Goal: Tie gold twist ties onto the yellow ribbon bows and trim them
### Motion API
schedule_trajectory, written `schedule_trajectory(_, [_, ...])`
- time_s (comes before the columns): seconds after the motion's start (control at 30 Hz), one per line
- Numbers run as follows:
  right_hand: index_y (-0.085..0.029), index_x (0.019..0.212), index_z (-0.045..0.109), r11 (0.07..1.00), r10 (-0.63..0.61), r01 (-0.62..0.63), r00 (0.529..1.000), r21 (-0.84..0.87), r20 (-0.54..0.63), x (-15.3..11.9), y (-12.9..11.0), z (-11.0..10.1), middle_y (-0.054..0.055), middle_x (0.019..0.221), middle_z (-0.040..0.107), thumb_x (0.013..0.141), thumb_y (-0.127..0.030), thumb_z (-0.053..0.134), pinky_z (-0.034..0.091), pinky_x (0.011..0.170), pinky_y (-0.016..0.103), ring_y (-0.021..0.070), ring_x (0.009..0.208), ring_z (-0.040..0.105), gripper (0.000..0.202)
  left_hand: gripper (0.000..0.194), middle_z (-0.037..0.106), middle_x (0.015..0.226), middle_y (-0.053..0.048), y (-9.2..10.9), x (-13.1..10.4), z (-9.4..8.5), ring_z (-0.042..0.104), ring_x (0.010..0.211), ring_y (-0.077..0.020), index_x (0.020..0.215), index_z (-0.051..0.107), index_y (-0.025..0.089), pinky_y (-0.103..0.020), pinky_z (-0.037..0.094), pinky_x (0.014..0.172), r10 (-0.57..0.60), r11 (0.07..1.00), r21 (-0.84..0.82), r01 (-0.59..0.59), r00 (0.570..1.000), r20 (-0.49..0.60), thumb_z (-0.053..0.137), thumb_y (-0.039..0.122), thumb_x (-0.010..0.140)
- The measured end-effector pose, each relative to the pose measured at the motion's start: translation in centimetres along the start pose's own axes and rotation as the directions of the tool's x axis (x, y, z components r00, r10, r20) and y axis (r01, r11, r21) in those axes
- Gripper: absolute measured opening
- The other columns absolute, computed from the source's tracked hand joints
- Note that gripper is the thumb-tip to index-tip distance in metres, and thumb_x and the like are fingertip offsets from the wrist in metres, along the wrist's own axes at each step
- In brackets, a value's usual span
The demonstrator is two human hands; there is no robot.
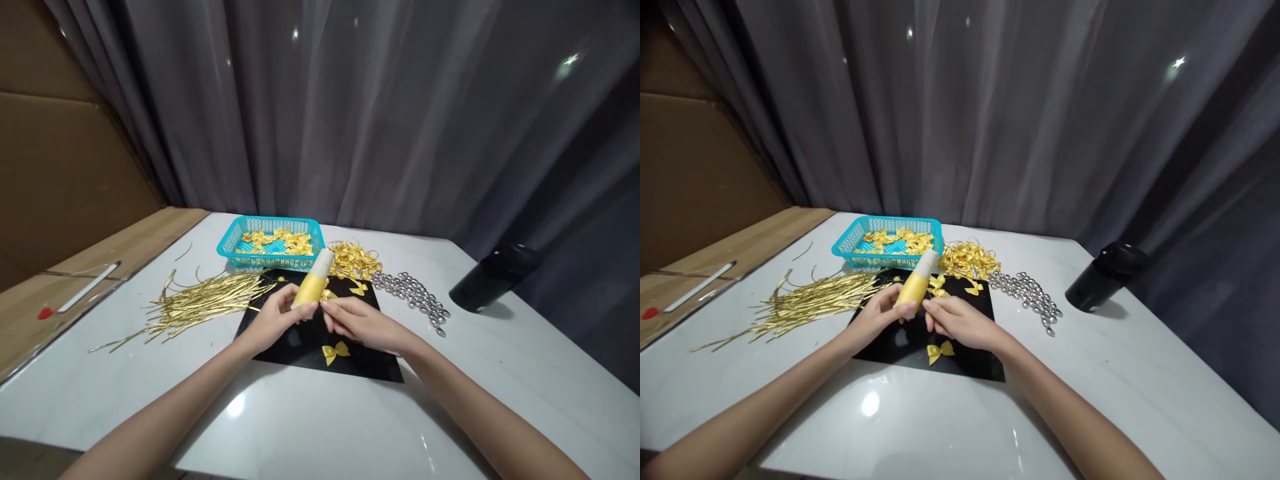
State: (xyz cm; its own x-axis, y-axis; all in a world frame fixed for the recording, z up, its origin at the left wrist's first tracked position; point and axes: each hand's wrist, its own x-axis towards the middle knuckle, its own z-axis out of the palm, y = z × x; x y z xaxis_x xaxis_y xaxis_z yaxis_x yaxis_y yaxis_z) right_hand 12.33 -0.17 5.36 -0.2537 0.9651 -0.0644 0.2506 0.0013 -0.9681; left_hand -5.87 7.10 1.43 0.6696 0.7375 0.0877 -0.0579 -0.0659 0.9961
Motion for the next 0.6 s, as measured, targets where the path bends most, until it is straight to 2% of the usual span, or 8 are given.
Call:
schedule_trajectory(0.13, [-0.022,0.061,0.040,0.991,-0.085,0.078,0.995,-0.111,-0.058,-0.5,-1.6,-0.9,-0.007,0.055,0.031,0.093,-0.056,0.043,0.022,0.042,0.022,0.0089,0.047,0.025,0.047,0.032,0.056,0.076,0.003,-0.2,0.1,0.1,0.054,0.069,-0.0111,0.086,0.054,0.016,-0.020,0.041,0.061,-0.040,0.999,-0.016,0.039,0.999,-0.017,0.070,0.043,0.078])
schedule_trajectory(0.23, [-0.023,0.063,0.038,0.977,-0.149,0.131,0.984,-0.170,-0.097,-0.9,-2.5,-1.9,-0.006,0.057,0.030,0.094,-0.056,0.040,0.022,0.044,0.024,0.0102,0.048,0.025,0.046,0.031,0.056,0.073,0.003,-0.3,0.0,0.1,0.053,0.067,-0.0109,0.084,0.057,0.016,-0.020,0.040,0.060,-0.064,0.997,-0.050,0.063,0.998,-0.020,0.072,0.042,0.077])
schedule_trajectory(0.33, [-0.022,0.065,0.040,0.960,-0.216,0.180,0.964,-0.215,-0.153,-1.2,-2.9,-2.8,-0.006,0.058,0.030,0.096,-0.054,0.039,0.025,0.046,0.025,0.0107,0.049,0.026,0.044,0.033,0.058,0.070,0.001,-0.6,0.1,0.1,0.051,0.064,-0.0106,0.080,0.059,0.014,-0.020,0.038,0.060,-0.110,0.982,-0.157,0.109,0.994,0.000,0.071,0.045,0.077])
schedule_trajectory(0.43, [-0.021,0.067,0.045,0.939,-0.297,0.240,0.927,-0.247,-0.230,-1.3,-3.1,-3.0,-0.001,0.068,0.043,0.097,-0.052,0.039,0.035,0.054,0.026,0.0125,0.058,0.038,0.044,0.043,0.061,0.072,-0.003,-0.8,0.4,0.2,0.049,0.060,-0.0101,0.082,0.060,0.013,-0.021,0.037,0.057,-0.154,0.952,-0.260,0.159,0.987,0.038,0.067,0.055,0.077])
schedule_trajectory(0.5, [-0.020,0.069,0.052,0.925,-0.360,0.309,0.899,-0.221,-0.251,-1.3,-3.2,-2.9,0.005,0.086,0.054,0.097,-0.053,0.039,0.043,0.066,0.028,0.0156,0.075,0.050,0.044,0.051,0.062,0.074,-0.005,-0.8,0.5,0.3,0.049,0.059,-0.0099,0.088,0.061,0.012,-0.021,0.037,0.055,-0.185,0.926,-0.324,0.196,0.981,0.064,0.063,0.062,0.076])
schedule_trajectory(0.57, [-0.020,0.072,0.059,0.929,-0.369,0.354,0.906,-0.108,-0.208,-1.3,-3.2,-2.7,0.007,0.097,0.058,0.096,-0.051,0.041,0.047,0.076,0.031,0.0177,0.086,0.056,0.043,0.055,0.060,0.075,-0.005,-0.6,0.4,0.4,0.048,0.059,-0.0092,0.092,0.063,0.011,-0.021,0.038,0.056,-0.220,0.866,-0.434,0.250,0.968,0.119,0.064,0.063,0.074])
schedule_trajectory(0.6, [-0.019,0.073,0.060,0.938,-0.346,0.347,0.922,-0.027,-0.174,-1.2,-3.2,-2.7,0.007,0.093,0.060,0.096,-0.050,0.043,0.048,0.076,0.031,0.0175,0.083,0.058,0.042,0.055,0.059,0.074,-0.005,-0.4,0.4,0.3,0.047,0.058,-0.0087,0.093,0.064,0.010,-0.021,0.038,0.057,-0.224,0.821,-0.501,0.275,0.961,0.160,0.066,0.062,0.073])
